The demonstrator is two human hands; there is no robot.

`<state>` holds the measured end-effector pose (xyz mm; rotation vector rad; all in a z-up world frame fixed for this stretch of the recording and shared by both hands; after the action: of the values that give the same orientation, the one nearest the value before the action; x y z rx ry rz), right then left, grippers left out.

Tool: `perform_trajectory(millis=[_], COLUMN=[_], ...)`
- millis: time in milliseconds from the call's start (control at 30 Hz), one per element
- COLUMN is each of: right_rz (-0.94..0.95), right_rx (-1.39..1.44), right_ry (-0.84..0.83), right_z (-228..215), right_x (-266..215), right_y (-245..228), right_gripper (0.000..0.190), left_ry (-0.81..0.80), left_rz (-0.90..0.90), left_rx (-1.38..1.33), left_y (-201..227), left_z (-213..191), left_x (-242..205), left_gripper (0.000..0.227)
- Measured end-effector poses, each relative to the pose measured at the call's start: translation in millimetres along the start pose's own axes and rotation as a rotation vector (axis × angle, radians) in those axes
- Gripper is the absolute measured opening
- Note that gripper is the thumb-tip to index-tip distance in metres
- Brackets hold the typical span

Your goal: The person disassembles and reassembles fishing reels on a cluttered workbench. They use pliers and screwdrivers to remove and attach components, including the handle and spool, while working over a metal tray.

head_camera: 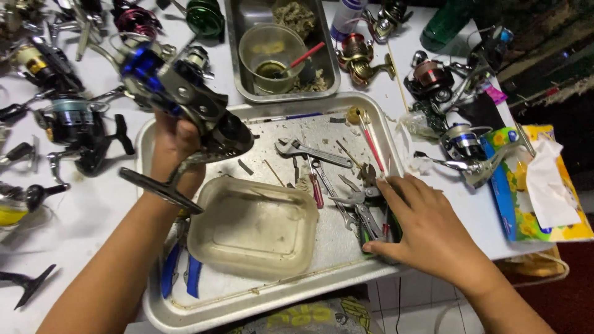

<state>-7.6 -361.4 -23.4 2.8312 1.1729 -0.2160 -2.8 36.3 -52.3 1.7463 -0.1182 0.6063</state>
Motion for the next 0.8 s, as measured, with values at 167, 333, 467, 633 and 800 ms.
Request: perform_trajectory(millis=[167,333,467,633,800], right_rz=[0.065,0.109,0.464,-0.067,-0.501], right_rx=[-0.002,0.147,0.807,2.240,2.372], right_ry=[0.037,0.105,0.192,0.423,0.162], right_z=[11.5,-0.9,-49.3,-35.5,-54.1], right_x=[3.3,-0.5,6.8,29.0,66.4], right_y=[-0.9,5.8,-8.3,-5.2,-47.9], right_gripper=[0.096,0.086,0.079,0.075,0.078], left_ry=[0.070,0.030,0.004,0.048,0.042], left_rz=[-0.079,-0.011,-0.005,-0.148,-0.158], left_rx=[-0.294,-0.407,-0.334,-0.214,-0.314], left_y=[-41.8,-51.2,-56.7,-61.4,-49.7], left_z=[8.5,6.9,6.9,5.1,8.7], left_x=[-6.8,-9.0,-11.2,-20.0,-18.5], left_gripper=[0.070,0.056,0.062,0.073,0.070])
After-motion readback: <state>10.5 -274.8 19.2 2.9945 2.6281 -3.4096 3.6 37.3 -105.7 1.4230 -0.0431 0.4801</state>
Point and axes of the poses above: each hand's wrist, its own x-axis towards the middle knuckle, its own z-axis out of the palm, y = z × x, the point moved 2 cm from there along x, towards the middle knuckle, and after that the axes turned 6 degrees about -z, right-handed, at the moved point
